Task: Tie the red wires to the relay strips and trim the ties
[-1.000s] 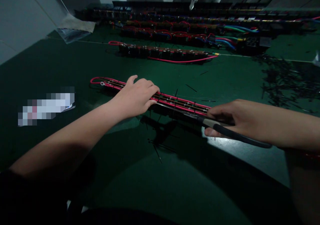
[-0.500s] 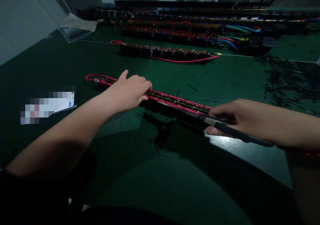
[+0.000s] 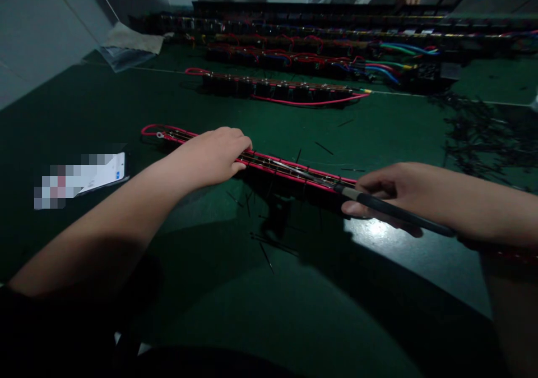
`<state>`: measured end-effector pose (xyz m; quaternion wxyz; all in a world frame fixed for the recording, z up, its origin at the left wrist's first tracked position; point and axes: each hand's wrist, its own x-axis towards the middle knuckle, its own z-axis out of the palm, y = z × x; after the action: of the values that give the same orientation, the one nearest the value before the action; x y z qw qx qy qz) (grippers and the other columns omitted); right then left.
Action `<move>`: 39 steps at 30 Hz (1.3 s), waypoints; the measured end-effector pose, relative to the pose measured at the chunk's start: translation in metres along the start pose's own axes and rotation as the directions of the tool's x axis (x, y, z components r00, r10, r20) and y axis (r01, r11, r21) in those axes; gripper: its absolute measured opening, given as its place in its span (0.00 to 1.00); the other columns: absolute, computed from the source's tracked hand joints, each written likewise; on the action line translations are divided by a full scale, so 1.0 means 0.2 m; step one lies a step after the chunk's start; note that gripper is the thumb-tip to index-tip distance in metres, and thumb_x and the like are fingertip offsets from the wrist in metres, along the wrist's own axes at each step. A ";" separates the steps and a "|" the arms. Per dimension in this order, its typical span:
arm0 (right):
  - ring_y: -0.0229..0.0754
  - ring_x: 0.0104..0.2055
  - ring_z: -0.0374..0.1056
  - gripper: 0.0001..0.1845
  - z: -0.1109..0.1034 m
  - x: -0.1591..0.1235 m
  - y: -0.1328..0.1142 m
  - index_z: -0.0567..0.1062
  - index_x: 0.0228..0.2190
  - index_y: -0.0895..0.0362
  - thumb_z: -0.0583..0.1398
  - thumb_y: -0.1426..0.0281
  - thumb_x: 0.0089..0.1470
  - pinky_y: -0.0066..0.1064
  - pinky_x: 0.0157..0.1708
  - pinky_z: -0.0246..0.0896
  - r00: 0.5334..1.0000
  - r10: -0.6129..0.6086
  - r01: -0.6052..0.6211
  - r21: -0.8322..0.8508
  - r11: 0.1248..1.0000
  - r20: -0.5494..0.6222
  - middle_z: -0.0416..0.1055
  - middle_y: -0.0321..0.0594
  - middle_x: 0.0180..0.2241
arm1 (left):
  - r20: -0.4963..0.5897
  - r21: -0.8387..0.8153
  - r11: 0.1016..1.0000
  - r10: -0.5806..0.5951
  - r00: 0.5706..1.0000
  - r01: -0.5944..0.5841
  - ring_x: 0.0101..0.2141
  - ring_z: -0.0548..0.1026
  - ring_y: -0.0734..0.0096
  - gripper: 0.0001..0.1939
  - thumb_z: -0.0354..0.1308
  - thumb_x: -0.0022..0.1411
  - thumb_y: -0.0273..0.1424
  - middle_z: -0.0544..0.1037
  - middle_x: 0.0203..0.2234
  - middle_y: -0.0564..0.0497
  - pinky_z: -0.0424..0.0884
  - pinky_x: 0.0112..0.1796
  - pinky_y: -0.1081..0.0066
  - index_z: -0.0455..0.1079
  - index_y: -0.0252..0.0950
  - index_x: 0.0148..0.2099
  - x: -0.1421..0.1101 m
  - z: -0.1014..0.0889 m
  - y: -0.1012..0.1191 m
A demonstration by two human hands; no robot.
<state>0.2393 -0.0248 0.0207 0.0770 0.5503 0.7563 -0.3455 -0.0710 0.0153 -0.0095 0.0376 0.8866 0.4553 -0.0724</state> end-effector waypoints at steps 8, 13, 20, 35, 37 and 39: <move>0.37 0.20 0.57 0.34 -0.01 -0.03 -0.05 0.74 0.24 0.55 0.59 0.35 0.42 0.31 0.18 0.49 0.973 0.113 -0.136 0.106 0.985 0.200 0.63 0.37 0.19 | -0.102 -0.141 0.985 0.088 0.991 -0.102 0.54 0.70 0.54 0.25 0.53 0.64 0.40 0.73 0.54 0.42 0.66 0.56 0.56 0.67 0.36 0.60 -0.01 -0.01 0.08; 0.36 0.19 0.57 0.32 -0.02 -0.04 -0.05 0.73 0.23 0.55 0.61 0.37 0.41 0.31 0.18 0.47 0.966 0.106 -0.130 0.089 0.988 0.234 0.63 0.37 0.19 | -0.137 -0.162 0.980 0.092 0.986 -0.114 0.54 0.69 0.52 0.27 0.54 0.64 0.47 0.73 0.52 0.41 0.66 0.54 0.56 0.70 0.34 0.57 0.00 0.02 0.11; 0.36 0.19 0.57 0.32 -0.02 -0.02 -0.04 0.72 0.22 0.55 0.62 0.37 0.40 0.30 0.18 0.48 0.961 0.118 -0.142 0.084 0.986 0.249 0.63 0.36 0.18 | -0.146 -0.168 0.979 0.095 0.985 -0.119 0.52 0.69 0.53 0.28 0.55 0.63 0.49 0.73 0.51 0.41 0.66 0.53 0.55 0.70 0.34 0.56 0.01 0.05 0.10; 0.34 0.17 0.57 0.31 0.01 0.00 -0.04 0.72 0.24 0.56 0.61 0.39 0.45 0.28 0.17 0.48 0.961 0.079 -0.122 0.154 0.981 0.263 0.62 0.33 0.16 | -0.134 -0.155 0.982 0.083 0.987 -0.104 0.53 0.69 0.53 0.27 0.55 0.63 0.48 0.73 0.51 0.41 0.67 0.53 0.56 0.70 0.35 0.56 0.01 0.04 0.11; 0.33 0.16 0.56 0.31 0.01 0.00 -0.04 0.72 0.24 0.57 0.61 0.39 0.46 0.28 0.17 0.49 0.961 0.077 -0.124 0.165 0.978 0.266 0.61 0.33 0.16 | -0.136 -0.155 0.982 0.086 0.987 -0.107 0.52 0.69 0.53 0.27 0.56 0.63 0.48 0.73 0.51 0.41 0.67 0.52 0.56 0.70 0.35 0.56 0.01 0.04 0.11; 0.33 0.16 0.56 0.30 0.01 0.00 -0.04 0.72 0.24 0.57 0.61 0.40 0.46 0.28 0.17 0.49 0.960 0.075 -0.124 0.169 0.978 0.270 0.61 0.33 0.16 | -0.138 -0.153 0.982 0.089 0.986 -0.110 0.52 0.69 0.53 0.27 0.55 0.63 0.47 0.73 0.51 0.42 0.67 0.52 0.57 0.70 0.35 0.56 0.01 0.04 0.11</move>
<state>0.2315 -0.0264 0.0227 0.1424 0.5419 0.6754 -0.4795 -0.0529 0.0030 -0.0173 0.0824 0.9053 0.4160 0.0248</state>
